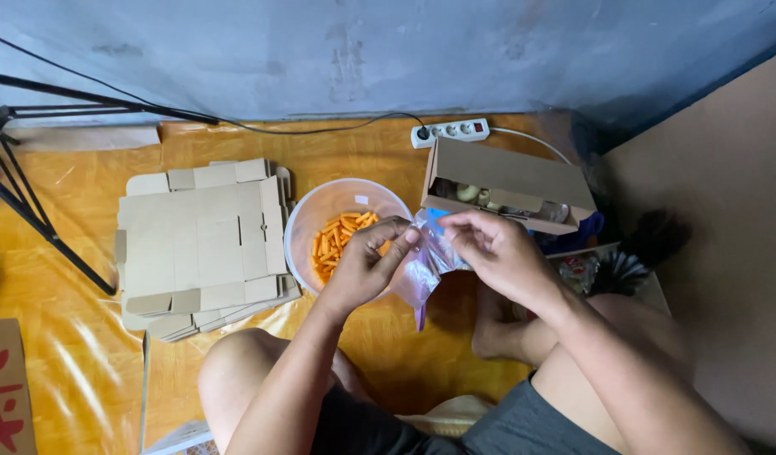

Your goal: Filling small plastic bags with snacks using tongs and preparing cardboard boxes for packaging.

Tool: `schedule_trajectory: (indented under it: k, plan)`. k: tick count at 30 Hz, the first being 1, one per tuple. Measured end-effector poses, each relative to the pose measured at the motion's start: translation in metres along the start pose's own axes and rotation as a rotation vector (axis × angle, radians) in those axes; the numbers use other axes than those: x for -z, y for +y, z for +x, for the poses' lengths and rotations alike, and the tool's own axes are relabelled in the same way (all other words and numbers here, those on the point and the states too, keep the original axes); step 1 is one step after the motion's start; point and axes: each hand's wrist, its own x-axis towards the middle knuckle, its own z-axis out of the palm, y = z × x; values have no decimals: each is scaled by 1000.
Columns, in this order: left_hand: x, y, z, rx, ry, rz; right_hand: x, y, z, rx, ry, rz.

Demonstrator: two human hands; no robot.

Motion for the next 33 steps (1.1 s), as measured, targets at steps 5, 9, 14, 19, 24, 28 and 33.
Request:
schedule_trajectory:
  k: [5,9,14,19,24,28,33]
  plan:
    - [0,-1,0,-127,-34,110,-1,12,4,34,-84,49]
    - [-2,17,3,-192,49,293,-8,20,4,53,-19,-74]
    - [-11,4,0,-176,188,504,-21,35,6,350,128,-417]
    - [-18,-24,-8,-6,185,503,-38,49,17,433,238,-654]
    - [-9,-17,-6,-57,115,589,-34,31,21,433,306,-690]
    - [15,-24,-12,-6,150,656,-21,-11,1,473,152,-298]
    - [60,-50,-19,-120,171,813,73,-20,-33,426,228,-93]
